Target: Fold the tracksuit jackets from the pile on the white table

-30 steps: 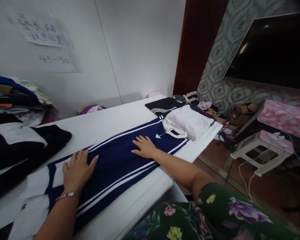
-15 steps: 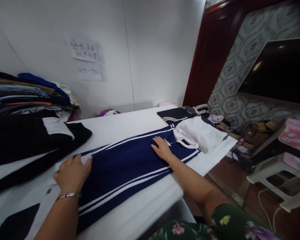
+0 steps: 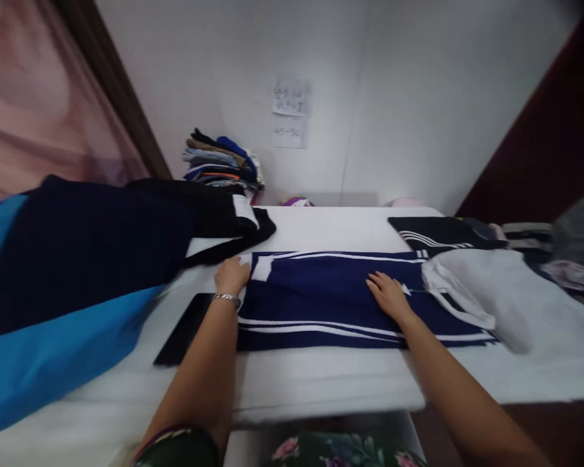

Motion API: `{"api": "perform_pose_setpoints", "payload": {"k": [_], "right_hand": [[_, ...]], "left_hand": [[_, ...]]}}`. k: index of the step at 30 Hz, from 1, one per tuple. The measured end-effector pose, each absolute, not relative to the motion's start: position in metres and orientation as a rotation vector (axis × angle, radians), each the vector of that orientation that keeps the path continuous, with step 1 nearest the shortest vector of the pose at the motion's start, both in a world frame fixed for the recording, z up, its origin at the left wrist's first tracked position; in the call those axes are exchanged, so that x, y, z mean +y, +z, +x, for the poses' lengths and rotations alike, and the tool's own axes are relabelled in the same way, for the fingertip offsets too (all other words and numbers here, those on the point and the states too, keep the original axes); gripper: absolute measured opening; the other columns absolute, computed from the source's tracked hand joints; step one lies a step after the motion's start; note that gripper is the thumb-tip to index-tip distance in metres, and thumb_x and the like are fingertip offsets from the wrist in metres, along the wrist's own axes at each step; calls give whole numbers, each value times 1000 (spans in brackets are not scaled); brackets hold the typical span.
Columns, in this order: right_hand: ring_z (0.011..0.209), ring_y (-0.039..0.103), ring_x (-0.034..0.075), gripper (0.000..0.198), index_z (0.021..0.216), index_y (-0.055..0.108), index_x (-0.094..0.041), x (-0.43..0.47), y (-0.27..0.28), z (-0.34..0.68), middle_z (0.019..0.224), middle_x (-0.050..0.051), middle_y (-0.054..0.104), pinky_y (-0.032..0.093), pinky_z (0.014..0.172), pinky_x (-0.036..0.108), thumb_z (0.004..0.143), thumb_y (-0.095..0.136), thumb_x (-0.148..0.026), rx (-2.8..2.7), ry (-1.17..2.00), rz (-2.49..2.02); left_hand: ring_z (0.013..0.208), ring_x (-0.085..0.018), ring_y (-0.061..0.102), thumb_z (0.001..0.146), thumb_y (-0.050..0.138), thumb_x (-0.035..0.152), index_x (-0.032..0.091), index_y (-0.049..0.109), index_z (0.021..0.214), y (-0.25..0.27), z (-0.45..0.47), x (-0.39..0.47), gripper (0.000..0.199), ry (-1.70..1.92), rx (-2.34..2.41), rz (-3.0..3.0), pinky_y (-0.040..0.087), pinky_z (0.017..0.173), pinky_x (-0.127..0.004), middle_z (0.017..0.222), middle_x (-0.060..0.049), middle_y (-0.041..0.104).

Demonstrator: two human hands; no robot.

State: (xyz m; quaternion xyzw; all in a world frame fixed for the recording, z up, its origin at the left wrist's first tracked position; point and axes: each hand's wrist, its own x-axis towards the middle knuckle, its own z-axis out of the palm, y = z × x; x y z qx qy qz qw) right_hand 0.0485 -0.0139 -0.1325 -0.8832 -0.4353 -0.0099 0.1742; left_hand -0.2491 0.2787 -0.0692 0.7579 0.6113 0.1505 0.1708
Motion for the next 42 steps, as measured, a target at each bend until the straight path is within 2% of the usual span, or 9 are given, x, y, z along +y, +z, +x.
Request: {"api": "perform_pose_setpoints", "payload": {"k": [3,9,13,19,23,30,32,37,42], "right_hand": [[134,44,28,47,128,62,-18,-15,-144,55,140,14,54,29,111,51,97,36,-43,-1259,-63,-2474],[133,46,30,52,124,63,-19,-17,-154,62,137,15,56,30,108,57,93,34,-50,-1267,-103,-2340],[134,45,28,52,125,61,-22,-15,-149,53,139,12,55,30,110,55,92,37,-54,-1345,-139,-2177],[134,46,28,53,126,61,-23,-15,-144,45,136,10,59,30,111,54,91,39,-55,-1513,-10,-2182],[134,45,28,53,127,60,-22,-16,-145,48,137,10,58,31,111,54,92,39,-54,-1531,-7,-2179],[133,46,28,50,127,61,-24,-17,-145,50,136,10,58,34,110,53,92,41,-53,-1562,-36,-2148],[134,46,28,51,128,60,-23,-18,-144,49,138,11,57,33,111,54,92,41,-53,-1566,-5,-2142],[134,45,29,50,130,60,-24,-18,-141,48,138,10,56,31,112,54,93,41,-53,-1570,9,-2138],[137,42,28,50,132,58,-25,-18,-127,37,141,10,53,27,113,55,94,39,-52,-1523,-19,-2113]], "left_hand": [[123,-32,55,81,56,33,11,61,127,-74,-261,285,51,462,1725,2048,42,101,-39,131,-20,60],[122,-28,57,81,62,35,8,58,129,-85,-265,293,55,619,1598,1878,43,99,-32,133,-20,59],[103,-20,67,86,57,35,9,57,130,-85,-267,295,51,683,1476,1766,50,83,-26,118,-16,69],[82,-22,69,85,57,44,11,72,100,-79,-283,291,39,551,1452,1774,52,70,-29,90,-11,75],[92,-26,68,77,64,49,14,71,99,-75,-286,282,41,485,1485,1887,50,79,-32,97,-12,75],[120,-34,56,80,58,55,9,55,127,-67,-278,262,66,435,1648,2024,42,94,-38,127,-24,61],[121,-34,55,83,54,57,10,53,129,-65,-281,259,66,399,1700,2086,42,94,-38,127,-23,61],[110,-33,62,84,48,53,14,64,113,-70,-290,255,51,181,1790,2197,46,85,-38,116,-20,67],[113,-36,59,85,40,57,15,62,119,-70,-289,252,58,211,1863,2231,47,87,-42,121,-21,65]]}}
